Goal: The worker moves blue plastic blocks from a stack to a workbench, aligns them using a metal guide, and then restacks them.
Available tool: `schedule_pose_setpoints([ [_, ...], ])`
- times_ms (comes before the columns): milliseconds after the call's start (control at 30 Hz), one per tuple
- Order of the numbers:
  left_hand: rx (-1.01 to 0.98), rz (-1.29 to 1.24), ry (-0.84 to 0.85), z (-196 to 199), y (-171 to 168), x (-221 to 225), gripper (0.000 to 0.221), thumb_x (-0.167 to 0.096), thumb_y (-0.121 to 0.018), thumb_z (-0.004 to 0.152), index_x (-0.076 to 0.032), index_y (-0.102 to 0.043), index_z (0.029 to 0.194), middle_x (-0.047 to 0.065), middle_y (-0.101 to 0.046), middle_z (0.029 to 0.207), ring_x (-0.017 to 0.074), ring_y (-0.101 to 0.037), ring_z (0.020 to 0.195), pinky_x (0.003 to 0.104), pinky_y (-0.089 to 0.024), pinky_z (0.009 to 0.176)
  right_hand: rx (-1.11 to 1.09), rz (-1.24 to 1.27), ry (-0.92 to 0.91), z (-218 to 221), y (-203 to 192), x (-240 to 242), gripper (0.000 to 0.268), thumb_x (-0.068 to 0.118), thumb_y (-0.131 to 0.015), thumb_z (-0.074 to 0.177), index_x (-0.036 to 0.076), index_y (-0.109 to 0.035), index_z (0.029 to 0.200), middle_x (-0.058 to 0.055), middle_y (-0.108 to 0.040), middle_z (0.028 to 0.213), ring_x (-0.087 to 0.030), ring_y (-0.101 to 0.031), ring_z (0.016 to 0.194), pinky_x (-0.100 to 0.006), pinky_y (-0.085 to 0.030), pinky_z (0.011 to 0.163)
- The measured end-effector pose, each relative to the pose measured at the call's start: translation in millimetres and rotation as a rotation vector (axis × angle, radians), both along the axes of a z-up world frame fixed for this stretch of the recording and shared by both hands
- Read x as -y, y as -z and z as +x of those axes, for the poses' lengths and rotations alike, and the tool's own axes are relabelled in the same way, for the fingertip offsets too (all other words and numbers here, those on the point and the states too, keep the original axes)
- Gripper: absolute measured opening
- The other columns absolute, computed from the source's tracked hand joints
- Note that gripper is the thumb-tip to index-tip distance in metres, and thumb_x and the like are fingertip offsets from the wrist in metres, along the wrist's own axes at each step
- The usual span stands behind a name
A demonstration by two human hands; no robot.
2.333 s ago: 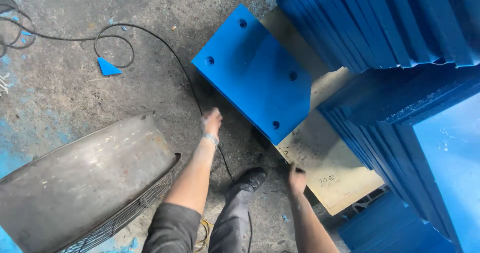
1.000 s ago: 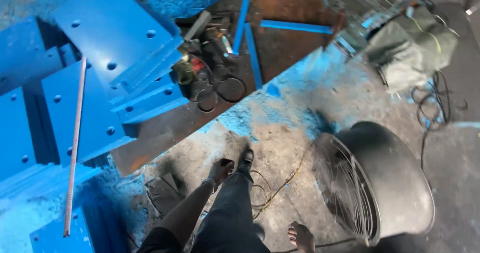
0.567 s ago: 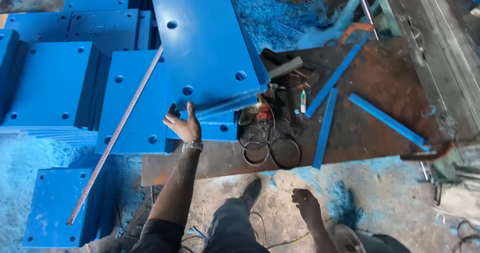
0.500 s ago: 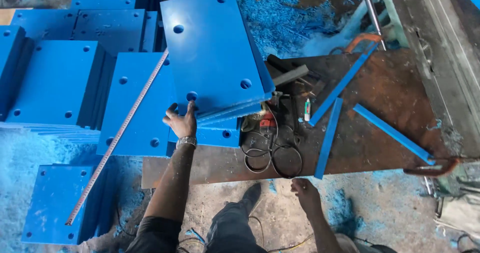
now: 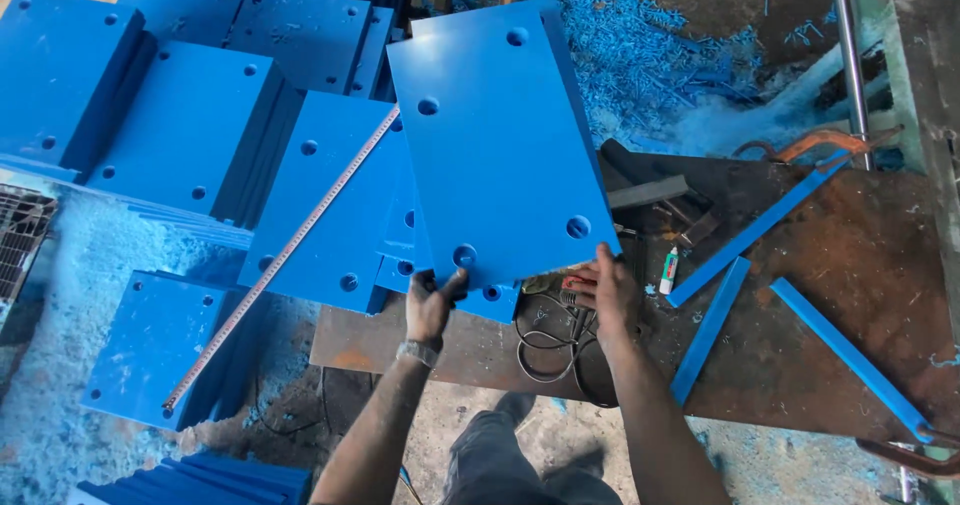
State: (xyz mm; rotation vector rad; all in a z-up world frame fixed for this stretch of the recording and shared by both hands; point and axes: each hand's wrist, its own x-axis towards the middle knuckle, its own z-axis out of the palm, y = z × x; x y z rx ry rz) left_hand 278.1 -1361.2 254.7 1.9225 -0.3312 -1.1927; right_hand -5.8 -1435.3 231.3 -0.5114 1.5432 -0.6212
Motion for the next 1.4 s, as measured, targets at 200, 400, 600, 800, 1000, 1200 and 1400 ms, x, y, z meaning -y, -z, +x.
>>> schedule_pose_setpoints([
  [200,-0.1,0.078,-0.002,-50,-45,-79,0.073,-0.035,-0.097,0.074,0.006,-0.061,0.122,0.026,-0.074,0.091,0.032,-0.077,0.078,0.03,-0.056,0.065,-0.182,-0.103,0.207,-63,43,-10,0.06,0.048,-0.084,0.093,-0.001,-0.06,0.118,-0.012,-0.053,0.095,-0.026,-0.064,0.076,-0.041,-0.067,0.072],
  [400,0.071,0.118,-0.115,8,-57,-123,0.059,-0.025,-0.098,0.068,0.002,-0.073,0.114,0.02,-0.073,0.086,0.0296,-0.072,0.074,0.032,-0.053,0.063,-0.153,-0.07,-0.286,-42,3,-99,0.048,0.046,-0.091,0.08,0.002,-0.078,0.095,-0.017,-0.069,0.071,-0.028,-0.073,0.061,-0.037,-0.061,0.059],
  [600,-0.12,-0.144,-0.844,-14,-79,-79,0.063,-0.046,-0.082,0.091,-0.009,-0.06,0.138,0.016,-0.07,0.117,0.032,-0.071,0.101,0.041,-0.056,0.085,0.296,0.176,-0.617,57,-70,-124,0.107,0.053,-0.096,0.08,-0.016,-0.046,0.144,-0.038,-0.061,0.137,-0.046,-0.057,0.135,-0.05,-0.048,0.113],
  [800,0.186,0.223,-0.673,-35,-107,-54,0.102,-0.07,-0.061,0.094,0.006,-0.037,0.157,0.039,-0.032,0.158,0.0528,-0.039,0.144,0.057,-0.032,0.121,0.036,0.212,-0.206,71,-46,4,0.086,0.067,-0.068,0.094,0.009,-0.044,0.154,-0.018,-0.043,0.161,-0.034,-0.038,0.151,-0.04,-0.032,0.122],
  [1000,0.233,0.12,-0.547,25,-6,-128,0.082,-0.06,-0.089,0.082,0.001,-0.061,0.13,0.026,-0.068,0.116,0.0343,-0.066,0.112,0.049,-0.055,0.092,0.11,0.09,-0.071,46,-39,10,0.101,0.067,-0.078,0.09,0.0,-0.039,0.155,-0.027,-0.032,0.161,-0.041,-0.022,0.153,-0.048,-0.02,0.123],
  [1200,0.146,-0.081,-0.217,-9,-65,-93,0.05,-0.036,-0.07,0.093,0.003,-0.068,0.125,0.011,-0.072,0.107,0.0186,-0.065,0.084,0.029,-0.051,0.076,0.453,-0.154,0.142,-84,-17,-69,0.031,0.021,-0.082,0.084,0.015,-0.054,0.071,-0.001,-0.062,0.094,-0.02,-0.061,0.101,-0.045,-0.044,0.094],
  [1400,-0.129,-0.031,0.027,-54,-45,-49,0.073,-0.036,-0.064,0.085,0.005,-0.05,0.144,0.021,-0.053,0.154,0.0313,-0.049,0.146,0.044,-0.025,0.127,1.094,-0.623,0.964,-299,-77,-135,0.066,0.054,-0.054,0.106,0.006,-0.06,0.151,-0.019,-0.064,0.146,-0.043,-0.061,0.129,-0.068,-0.043,0.103],
])
